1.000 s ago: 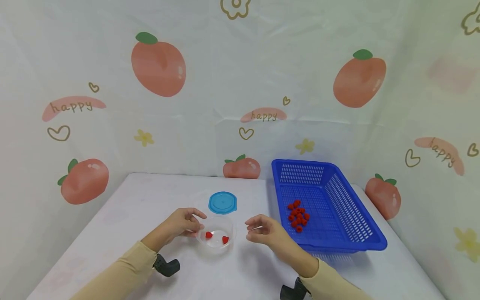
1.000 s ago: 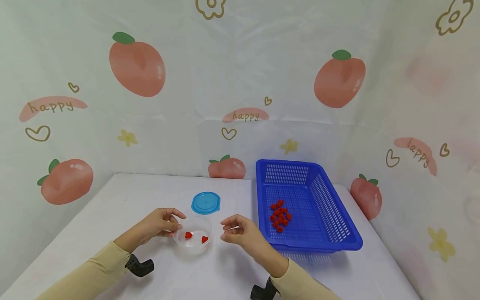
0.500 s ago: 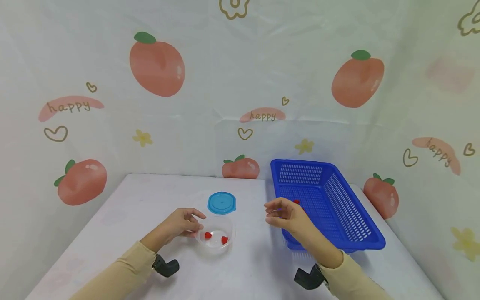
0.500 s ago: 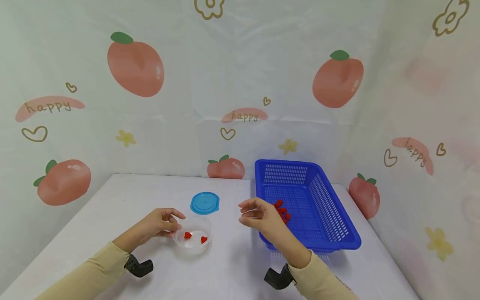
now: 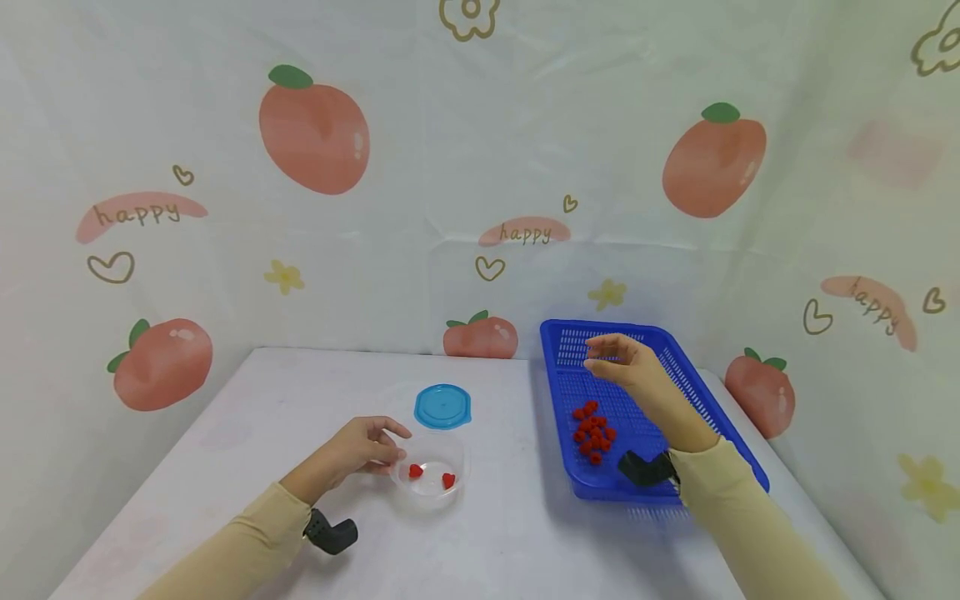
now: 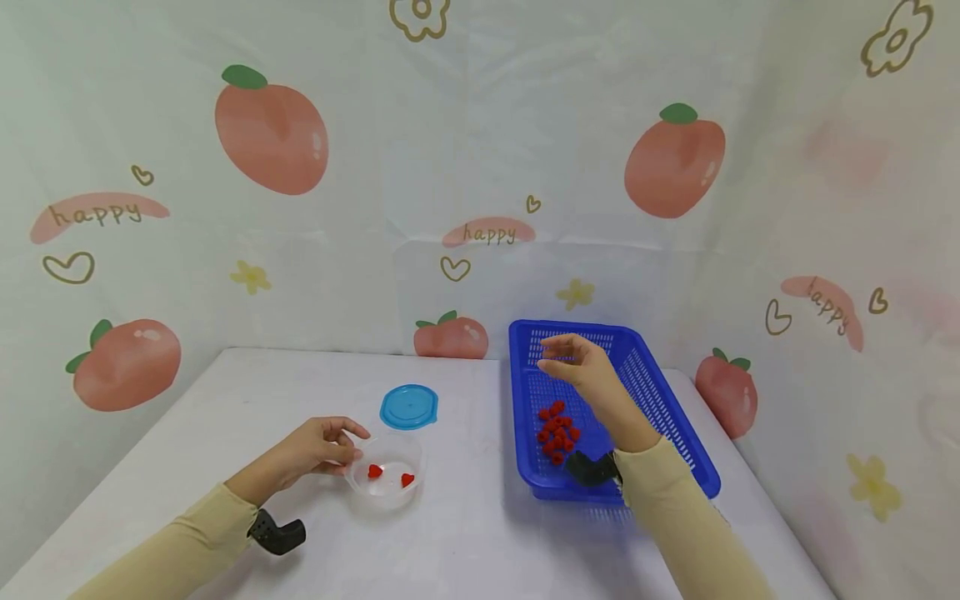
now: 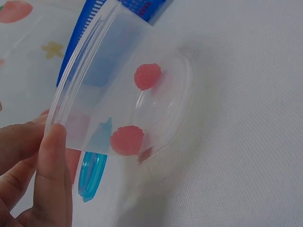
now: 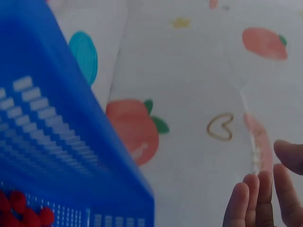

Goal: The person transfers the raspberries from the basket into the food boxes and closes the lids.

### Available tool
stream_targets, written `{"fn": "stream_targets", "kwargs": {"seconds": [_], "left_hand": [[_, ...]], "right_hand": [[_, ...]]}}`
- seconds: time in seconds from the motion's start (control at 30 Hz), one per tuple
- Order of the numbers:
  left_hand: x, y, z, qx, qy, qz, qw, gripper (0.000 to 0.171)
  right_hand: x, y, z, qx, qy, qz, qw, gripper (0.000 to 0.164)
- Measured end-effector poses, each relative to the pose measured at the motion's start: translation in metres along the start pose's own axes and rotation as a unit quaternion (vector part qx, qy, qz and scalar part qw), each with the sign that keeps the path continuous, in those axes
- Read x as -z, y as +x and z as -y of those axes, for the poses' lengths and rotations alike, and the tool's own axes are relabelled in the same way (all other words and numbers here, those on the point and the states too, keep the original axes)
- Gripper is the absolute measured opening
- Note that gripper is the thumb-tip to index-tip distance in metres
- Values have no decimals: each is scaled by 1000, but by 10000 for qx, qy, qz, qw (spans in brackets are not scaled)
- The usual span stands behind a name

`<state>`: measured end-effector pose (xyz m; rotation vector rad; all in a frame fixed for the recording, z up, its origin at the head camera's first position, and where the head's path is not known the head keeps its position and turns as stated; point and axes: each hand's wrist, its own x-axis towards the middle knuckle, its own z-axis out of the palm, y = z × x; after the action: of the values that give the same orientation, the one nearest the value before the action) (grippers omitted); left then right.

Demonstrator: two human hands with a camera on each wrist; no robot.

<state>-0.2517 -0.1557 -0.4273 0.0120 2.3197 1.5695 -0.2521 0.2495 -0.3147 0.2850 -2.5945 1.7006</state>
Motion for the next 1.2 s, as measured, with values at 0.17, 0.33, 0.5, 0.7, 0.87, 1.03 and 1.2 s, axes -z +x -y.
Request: {"fn": "stream_targets", "kwargs": {"seconds": [0.17, 0.33, 0.5, 0.7, 0.87, 1.03, 1.2], "left_hand": [[0, 0, 0, -66, -10, 50, 10000, 34], [0, 0, 0, -32, -19, 9, 10000, 34], [-1, 0, 0, 17, -10, -58, 10000, 33], [-1, 0, 0, 44, 62, -83, 9999, 33], [0, 0, 1, 16, 84, -47, 10000, 33], [-1, 0, 1, 32, 53, -50, 10000, 33], [-1, -2, -2, 51, 70, -80, 9999, 32]], "right_hand": [[17, 16, -8, -128, -370, -20, 9992, 51], [27, 33, -29, -286, -426, 67, 9987, 52], [29, 44, -56, -692, -467, 110, 9965, 50], [35, 47, -86, -851, -687, 364, 9933, 48], [43, 42, -98, -593, -873, 1169, 9875, 36], [46, 37, -102, -1043, -1178, 1766, 9716, 33], [45, 34, -109, -1413, -1310, 2096, 9586, 28]]}}
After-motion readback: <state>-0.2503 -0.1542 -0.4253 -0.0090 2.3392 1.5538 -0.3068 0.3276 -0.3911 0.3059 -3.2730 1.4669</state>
